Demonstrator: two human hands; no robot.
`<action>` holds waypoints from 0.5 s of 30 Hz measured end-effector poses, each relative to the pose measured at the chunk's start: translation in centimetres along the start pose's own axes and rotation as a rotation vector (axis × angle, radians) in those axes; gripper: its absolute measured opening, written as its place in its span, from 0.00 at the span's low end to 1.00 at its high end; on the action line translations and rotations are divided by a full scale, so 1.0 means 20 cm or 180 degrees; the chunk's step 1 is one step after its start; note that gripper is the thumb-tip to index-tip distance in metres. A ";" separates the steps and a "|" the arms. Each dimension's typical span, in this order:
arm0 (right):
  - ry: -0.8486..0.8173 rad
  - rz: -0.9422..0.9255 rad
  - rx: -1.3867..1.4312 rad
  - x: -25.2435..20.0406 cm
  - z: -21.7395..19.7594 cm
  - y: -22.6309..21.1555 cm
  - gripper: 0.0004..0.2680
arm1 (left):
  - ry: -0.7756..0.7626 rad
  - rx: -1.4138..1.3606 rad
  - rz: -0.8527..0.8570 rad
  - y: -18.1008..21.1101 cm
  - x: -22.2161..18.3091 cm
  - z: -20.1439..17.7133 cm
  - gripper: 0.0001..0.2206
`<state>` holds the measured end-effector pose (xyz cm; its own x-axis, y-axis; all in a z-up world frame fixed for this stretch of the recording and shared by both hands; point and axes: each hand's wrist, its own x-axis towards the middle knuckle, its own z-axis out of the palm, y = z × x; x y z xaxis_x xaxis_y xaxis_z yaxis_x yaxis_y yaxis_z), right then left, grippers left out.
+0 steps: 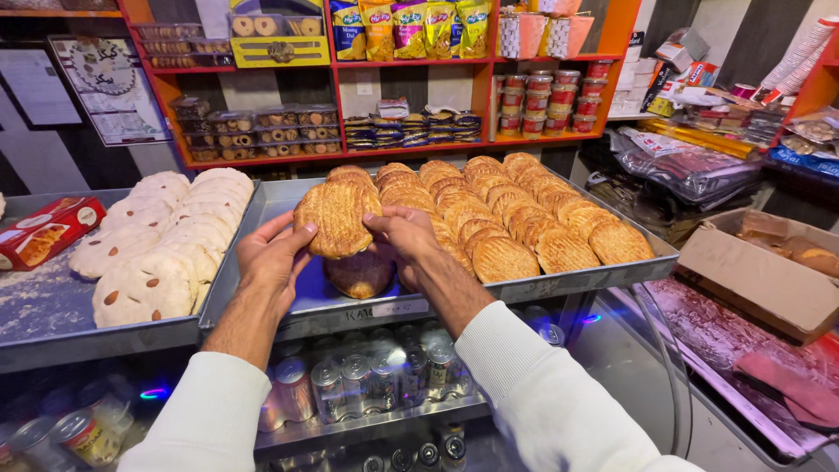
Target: The person takes round sesame-seeded flatbreads from a tray one at a time and places them onto a metal counter, overlapping them in a stack.
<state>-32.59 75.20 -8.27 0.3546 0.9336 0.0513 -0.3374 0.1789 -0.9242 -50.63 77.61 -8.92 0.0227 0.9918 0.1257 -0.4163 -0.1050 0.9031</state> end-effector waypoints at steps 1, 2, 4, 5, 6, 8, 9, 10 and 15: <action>-0.0003 0.0008 -0.0004 0.00 0.00 0.00 0.20 | 0.0009 -0.0001 -0.0004 -0.01 0.00 0.00 0.31; -0.0033 -0.0055 -0.0028 -0.01 -0.01 0.01 0.17 | 0.0028 -0.0096 0.0042 -0.02 0.00 0.00 0.30; -0.0071 -0.0107 -0.0048 -0.01 -0.02 0.02 0.14 | 0.0060 -0.0183 0.0087 -0.01 -0.03 0.00 0.30; -0.0063 -0.0142 -0.0020 0.00 -0.02 0.03 0.14 | 0.0077 -0.0204 0.0108 -0.01 -0.05 0.01 0.29; -0.0055 -0.0178 0.0008 0.01 -0.03 0.04 0.14 | 0.0093 -0.0225 0.0130 0.00 -0.06 0.02 0.28; -0.0055 -0.0199 0.0048 -0.04 -0.03 0.03 0.14 | 0.0110 -0.0228 0.0137 0.01 -0.10 0.03 0.28; -0.0057 -0.0229 0.0085 -0.06 -0.03 0.03 0.13 | 0.0124 -0.0236 0.0151 0.02 -0.12 0.03 0.28; -0.0053 -0.0221 0.0084 -0.07 -0.04 0.03 0.13 | 0.0127 -0.0234 0.0142 0.03 -0.16 0.04 0.28; -0.0177 -0.0319 0.0162 -0.23 -0.09 0.03 0.15 | 0.0211 -0.0326 0.0231 0.02 -0.32 0.04 0.29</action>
<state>-32.80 70.43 -9.69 0.3404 0.9258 0.1645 -0.3470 0.2863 -0.8931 -50.22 71.20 -9.08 -0.0695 0.9848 0.1589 -0.5054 -0.1721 0.8455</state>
